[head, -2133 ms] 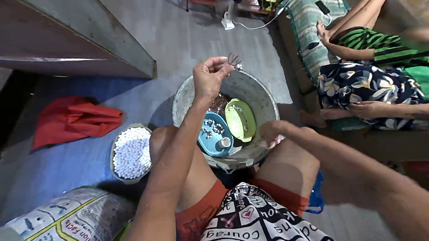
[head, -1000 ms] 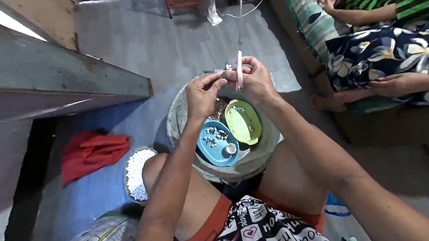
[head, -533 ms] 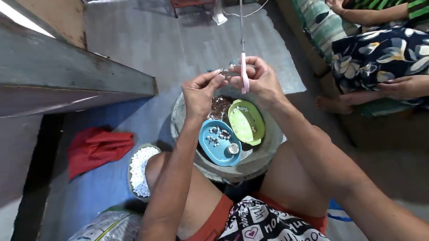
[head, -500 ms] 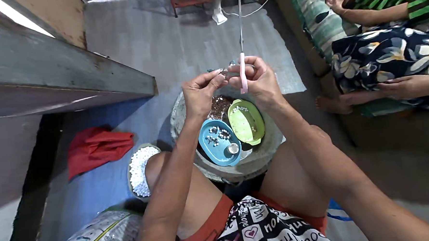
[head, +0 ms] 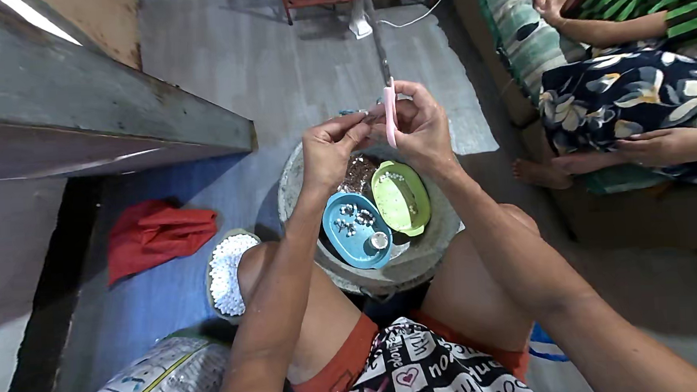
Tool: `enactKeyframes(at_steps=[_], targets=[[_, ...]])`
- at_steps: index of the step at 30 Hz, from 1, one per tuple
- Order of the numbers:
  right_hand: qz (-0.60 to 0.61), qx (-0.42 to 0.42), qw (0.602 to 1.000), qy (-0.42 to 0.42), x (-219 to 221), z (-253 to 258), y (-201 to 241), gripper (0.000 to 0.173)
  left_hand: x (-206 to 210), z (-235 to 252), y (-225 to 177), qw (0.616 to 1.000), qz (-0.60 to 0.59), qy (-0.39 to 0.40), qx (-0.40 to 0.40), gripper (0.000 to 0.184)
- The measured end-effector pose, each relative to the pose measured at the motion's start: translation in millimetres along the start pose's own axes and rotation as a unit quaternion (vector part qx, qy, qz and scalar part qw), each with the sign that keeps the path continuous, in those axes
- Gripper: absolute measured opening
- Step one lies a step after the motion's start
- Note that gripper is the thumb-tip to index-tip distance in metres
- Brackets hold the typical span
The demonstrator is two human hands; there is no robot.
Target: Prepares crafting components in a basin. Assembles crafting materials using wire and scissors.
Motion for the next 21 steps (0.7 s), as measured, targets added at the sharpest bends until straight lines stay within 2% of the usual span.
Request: enactKeyframes(at_steps=[3,10,15,21], targets=[[0.008,0.015,1.000,-0.018,-3,0,-4,0.058,2,0,-3,0.998,0.054,0.027,0.027,0.030],[0.115,0.091,0.988,-0.040,-5,-5,-19,0.058,-3,1,-4,0.998,0.043,0.001,0.039,0.024],[0.208,0.197,0.955,-0.073,-2,-18,-34,0.052,-2,-1,-3,0.986,0.158,-0.006,0.060,0.021],[0.203,0.208,0.950,-0.117,-3,-20,-38,0.054,5,-2,0,0.969,0.237,0.009,0.072,0.019]])
Point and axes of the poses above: each hand's wrist, its own z-axis towards the middle knuckle, its own x-axis out of the palm, y = z × x, the point moved 8 cm from there along z, towards the middle knuckle, and after that the axes turned 8 degrees about y, right-handed, at the moved point
